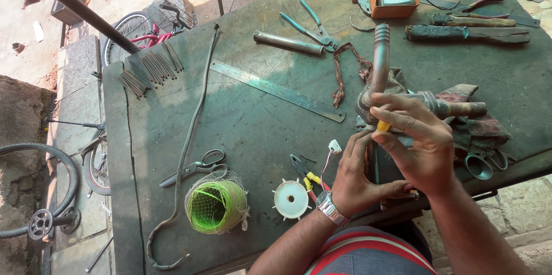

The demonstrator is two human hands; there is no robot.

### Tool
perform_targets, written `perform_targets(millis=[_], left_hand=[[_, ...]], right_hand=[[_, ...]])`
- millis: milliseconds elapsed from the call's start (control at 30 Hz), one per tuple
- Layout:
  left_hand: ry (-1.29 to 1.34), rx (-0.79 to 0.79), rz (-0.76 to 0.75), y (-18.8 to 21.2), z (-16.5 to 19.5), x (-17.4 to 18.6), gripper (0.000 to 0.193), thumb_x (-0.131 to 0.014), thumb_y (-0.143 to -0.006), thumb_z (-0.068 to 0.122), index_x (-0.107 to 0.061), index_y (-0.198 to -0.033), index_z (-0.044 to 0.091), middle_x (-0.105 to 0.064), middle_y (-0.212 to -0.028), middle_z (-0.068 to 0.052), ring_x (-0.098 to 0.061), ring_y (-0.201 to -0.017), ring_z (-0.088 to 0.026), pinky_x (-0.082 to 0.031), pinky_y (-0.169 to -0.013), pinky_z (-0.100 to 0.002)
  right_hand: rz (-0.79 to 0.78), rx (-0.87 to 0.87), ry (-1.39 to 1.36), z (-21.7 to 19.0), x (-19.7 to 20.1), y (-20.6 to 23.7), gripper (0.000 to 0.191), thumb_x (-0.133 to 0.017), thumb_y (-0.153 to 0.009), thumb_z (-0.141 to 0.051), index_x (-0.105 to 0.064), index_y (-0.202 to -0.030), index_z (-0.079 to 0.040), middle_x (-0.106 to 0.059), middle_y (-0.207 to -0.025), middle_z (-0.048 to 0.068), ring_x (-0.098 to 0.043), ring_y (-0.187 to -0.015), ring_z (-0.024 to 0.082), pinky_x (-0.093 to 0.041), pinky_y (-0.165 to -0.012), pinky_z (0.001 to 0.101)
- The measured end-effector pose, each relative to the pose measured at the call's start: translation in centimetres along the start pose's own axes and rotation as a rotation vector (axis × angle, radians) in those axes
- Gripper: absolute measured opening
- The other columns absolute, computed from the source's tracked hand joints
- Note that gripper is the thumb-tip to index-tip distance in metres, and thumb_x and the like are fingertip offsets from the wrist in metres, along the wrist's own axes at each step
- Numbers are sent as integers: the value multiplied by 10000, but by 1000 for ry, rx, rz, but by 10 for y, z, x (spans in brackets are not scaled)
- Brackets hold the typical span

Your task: The person uses pliers and a screwdriver to remove a white plastic component from a small motor assembly, then unscrews and removes the motor's top cover to expose internal wiring and a capacitor. The removed parts are placed on the workbench.

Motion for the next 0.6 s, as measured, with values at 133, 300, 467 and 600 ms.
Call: perform_targets(millis=[133, 300, 467, 600], left_hand=[[23, -1, -1, 2, -2, 0, 994, -914, -723, 474, -451, -1488, 39, -520, -1473, -173, -579, -1369, -306, -523, -1172, -415], [21, -27, 10, 3, -5, -1, 964, -913, -730, 441, -446, -1474, 44, -536, -1449, -171, -583, -1352, -308, -517, -1139, -400], [21, -35, 21, 2, -3, -1, 954, -913, -724, 412, -446, -1465, 37, -533, -1448, -182, -571, -1368, -323, -500, -1164, -410], [28, -32, 10, -1, -1, 1, 934, -917, -724, 411, -464, -1451, 38, -535, -1455, -181, -565, -1382, -327, -498, -1197, -424]], right_hand=[[138, -68, -157, 13, 2, 15, 227, -838, -940, -57, -743, -1144, -20, -626, -1083, 69, -623, -1012, 108, -556, -892, 234], [131, 56, -114, 10, 3, 20, 269, -834, -930, -33, -724, -1175, -12, -693, -1013, 83, -673, -939, 120, -563, -824, 230], [122, -10, -172, 13, -5, 13, 127, -644, -973, -61, -673, -1082, -3, -718, -1058, 134, -725, -971, 189, -613, -854, 299], [192, 67, -199, 13, -2, 12, 210, -720, -959, -147, -681, -1125, -25, -692, -1188, 138, -689, -1071, 198, -590, -882, 275]])
Point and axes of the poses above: each hand's wrist, its own y-axis away from the middle knuckle, its own x-axis out of the back of the hand, z = x × y, the point moved 8 cm from there along -y, towards the middle knuckle
